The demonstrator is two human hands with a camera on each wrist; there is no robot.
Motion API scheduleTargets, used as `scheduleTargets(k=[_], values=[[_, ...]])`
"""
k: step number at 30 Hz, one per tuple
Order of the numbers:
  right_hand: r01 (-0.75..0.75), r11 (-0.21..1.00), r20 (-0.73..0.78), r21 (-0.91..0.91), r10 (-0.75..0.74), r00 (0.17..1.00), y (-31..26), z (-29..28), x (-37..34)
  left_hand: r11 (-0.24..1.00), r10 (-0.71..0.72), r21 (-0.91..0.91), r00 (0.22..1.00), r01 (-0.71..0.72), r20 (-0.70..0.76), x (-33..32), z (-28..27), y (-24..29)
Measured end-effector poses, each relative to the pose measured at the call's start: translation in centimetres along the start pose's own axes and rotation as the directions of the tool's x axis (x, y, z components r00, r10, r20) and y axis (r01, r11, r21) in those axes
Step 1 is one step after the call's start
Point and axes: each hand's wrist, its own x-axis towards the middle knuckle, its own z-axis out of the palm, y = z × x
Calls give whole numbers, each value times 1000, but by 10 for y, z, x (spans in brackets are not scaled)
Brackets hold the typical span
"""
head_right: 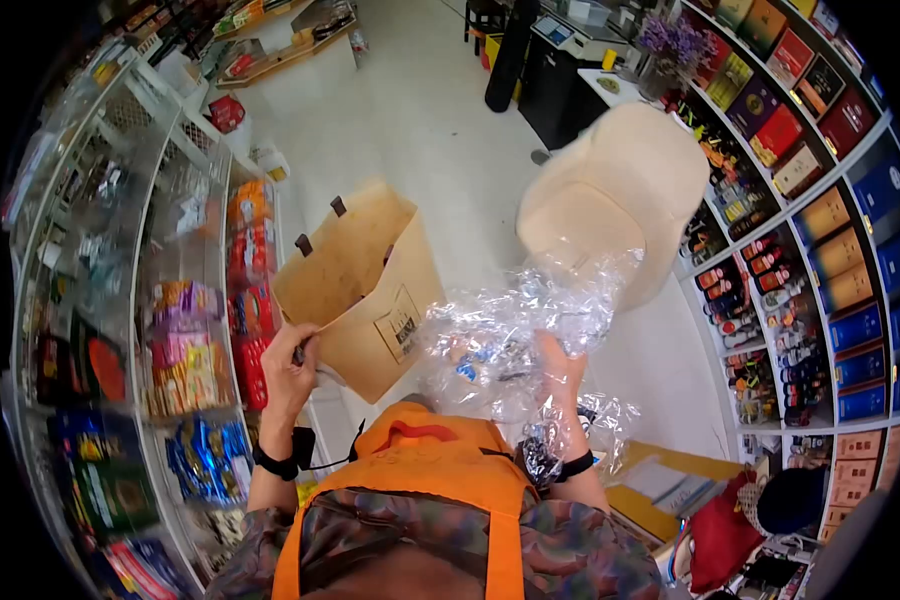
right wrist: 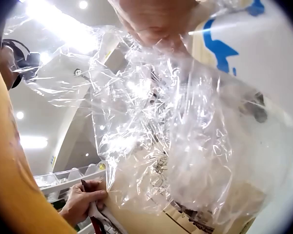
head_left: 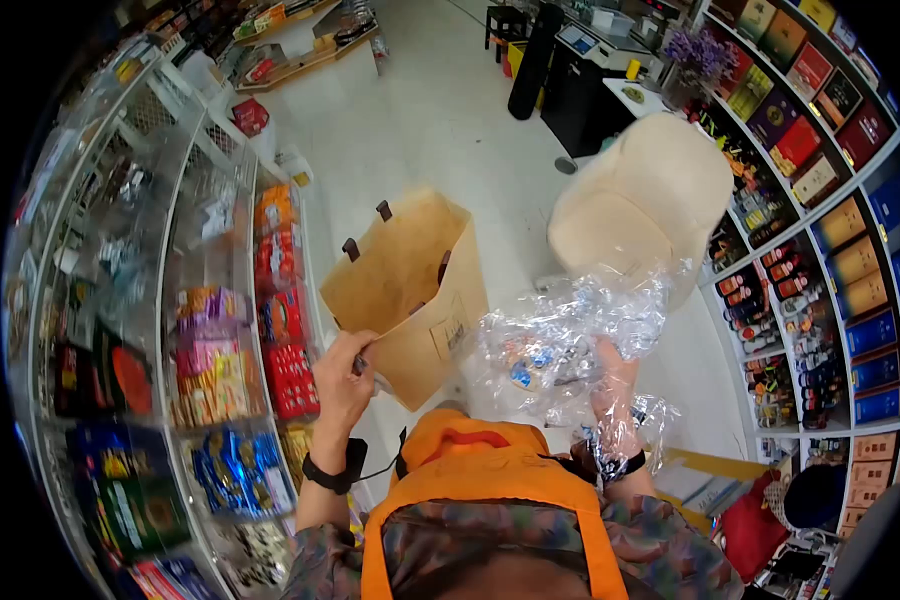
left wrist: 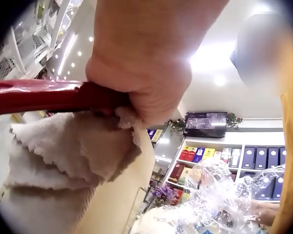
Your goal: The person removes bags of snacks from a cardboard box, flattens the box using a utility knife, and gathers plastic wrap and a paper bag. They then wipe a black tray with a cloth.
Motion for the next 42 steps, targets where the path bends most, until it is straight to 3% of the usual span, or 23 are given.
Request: scheduleTargets(k=[2,5,8,10,14,18,21,24,27,28,31,34,37,40,42], values=[[32,999,-25,32,-31,999,-7,43,45,1000,26,-4,1000,-26,16,58,8,-31],[-42,999,-17,-4,42,999,-12,91,117,999,32,-19,998,-31,47,146,29,-66],[39,999,-5,28,-39,999,-25,149,175,999,45,-20,994,-43,99,229,62,-97],[-38,999,-165,-24,34,986,-36,197,210,995,94,3,988,-95,119,281,87,-129],[-92,995,-258,-39,79,963,-38,261,313,989,140,34,982,-146,127,387,139,-184],[74,994,-287,81,-48,957,-44,342,413,993,100,44,986,-107,136,500,171,-238],[2,1000,-86,22,0,996,-52,391,491,995,38,86,988,-52,151,578,183,-270],[82,996,2,26,-82,997,-61,472,555,994,-54,101,985,38,164,648,194,-310],[-51,996,-32,75,54,998,-48,548,628,997,-70,24,993,68,95,711,220,-359],[-28,991,-11,129,29,1000,-37,578,657,999,-5,35,997,2,81,734,229,-377],[-316,830,404,461,121,907,-16,645,733,999,31,19,997,-32,71,810,262,-436],[-293,823,323,487,142,936,-4,734,793,999,39,7,995,-40,95,897,281,-495],[-240,876,52,419,241,969,-24,813,842,1000,-7,-27,993,10,114,988,291,-535],[-198,879,108,435,167,980,-17,836,913,996,77,-54,992,-71,101,1070,319,-583],[-116,884,-4,453,132,991,-19,848,953,996,82,-43,986,-76,143,1116,341,-610]])
